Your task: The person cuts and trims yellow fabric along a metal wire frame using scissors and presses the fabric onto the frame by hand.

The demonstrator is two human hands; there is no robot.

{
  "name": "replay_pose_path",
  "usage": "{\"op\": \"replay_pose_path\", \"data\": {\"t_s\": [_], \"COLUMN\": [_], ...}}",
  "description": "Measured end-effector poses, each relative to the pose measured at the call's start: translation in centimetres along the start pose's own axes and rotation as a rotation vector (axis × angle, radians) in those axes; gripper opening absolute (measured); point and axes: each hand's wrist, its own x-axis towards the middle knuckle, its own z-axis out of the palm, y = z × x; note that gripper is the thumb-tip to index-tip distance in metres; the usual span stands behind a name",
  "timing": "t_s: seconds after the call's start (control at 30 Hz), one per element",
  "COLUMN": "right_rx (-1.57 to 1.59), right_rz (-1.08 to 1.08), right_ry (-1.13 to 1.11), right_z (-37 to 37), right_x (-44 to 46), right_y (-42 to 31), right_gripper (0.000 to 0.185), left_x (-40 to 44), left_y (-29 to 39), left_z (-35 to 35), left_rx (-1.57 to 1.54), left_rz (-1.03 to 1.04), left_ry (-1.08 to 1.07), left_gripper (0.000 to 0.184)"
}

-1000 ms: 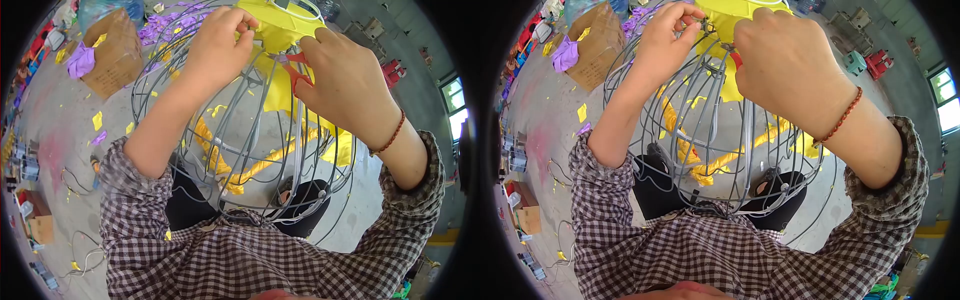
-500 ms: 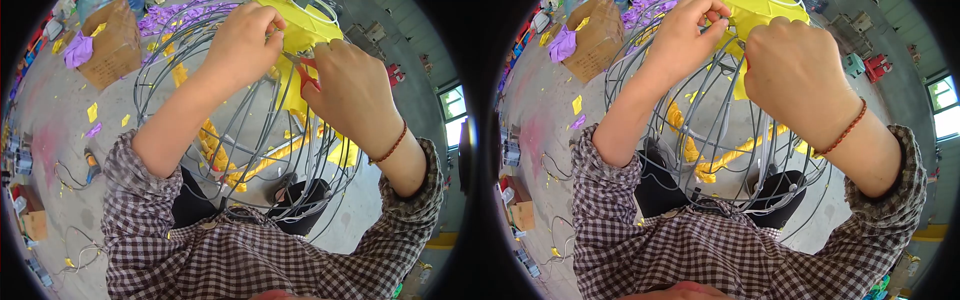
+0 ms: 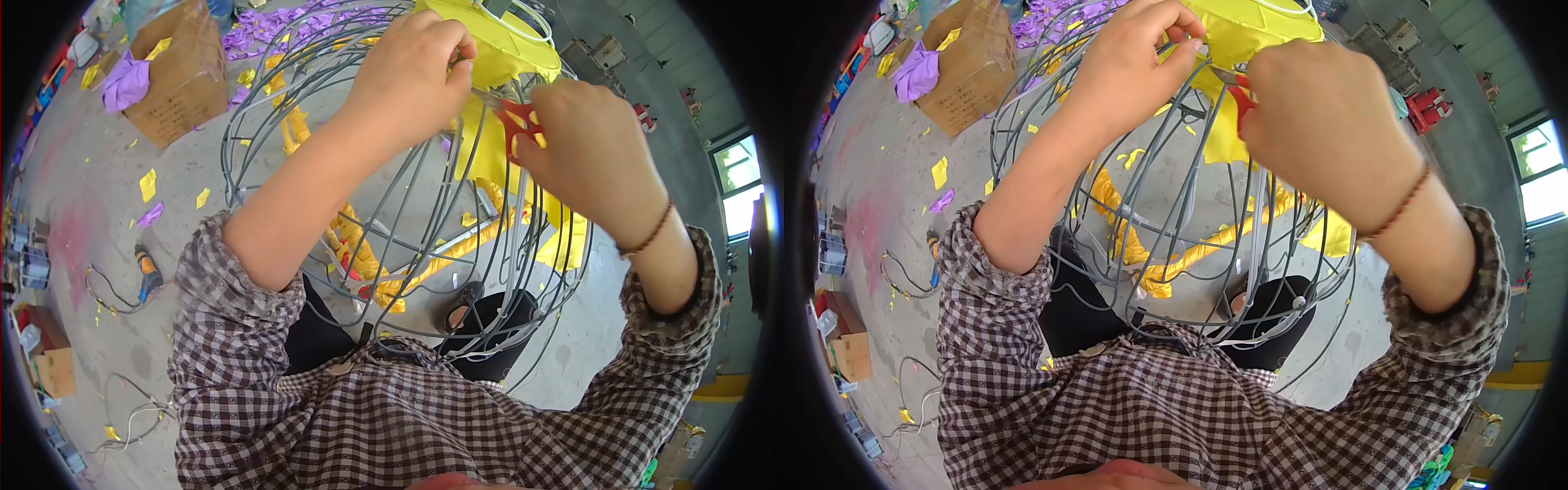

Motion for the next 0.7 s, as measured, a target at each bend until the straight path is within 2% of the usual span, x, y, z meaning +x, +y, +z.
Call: {"op": "replay_pose_path", "data": {"t_s": [0.1,0.23,0.27,0.4,0.43,0.5,0.57,0.6,0.7], "right_rx": [0.126,0.703,0.711,1.319,1.357,1.408,1.321,1.333,1.284], "right_rz": [0.014,0.406,0.421,0.577,0.582,0.601,0.634,0.650,0.682], "right_ry": [0.064,-0.065,-0.066,0.503,0.579,0.673,0.755,0.768,0.962], "right_z": [0.4,1.6,2.4,8.9,10.9,13.5,14.2,14.7,16.3], "right_x": [-2.4,-6.7,-7.9,-14.3,-15.4,-17.1,-17.5,-17.6,-17.5], "right_y": [2.7,5.8,6.3,5.1,4.0,1.9,-1.1,-1.7,-2.3], "right_gripper": [0.023,0.028,0.028,0.026,0.026,0.026,0.027,0.027,0.031], "left_x": [0.1,0.6,1.0,0.9,1.1,2.1,2.7,2.5,2.3], "left_y": [-1.3,-2.3,-1.1,4.6,4.0,0.3,-2.4,-2.4,-2.1], "left_z": [1.1,1.4,1.4,0.8,1.9,5.2,7.2,7.2,8.2], "left_rx": [-0.041,0.266,0.259,0.836,0.837,0.525,0.178,0.175,-0.108], "left_rz": [0.026,0.457,0.466,0.527,0.544,0.771,0.960,0.974,0.925], "left_ry": [-0.028,-0.081,-0.094,-0.287,-0.298,-0.001,0.281,0.262,0.251], "left_gripper": [0.004,0.015,0.015,0.005,0.005,0.008,0.012,0.012,0.011]}}
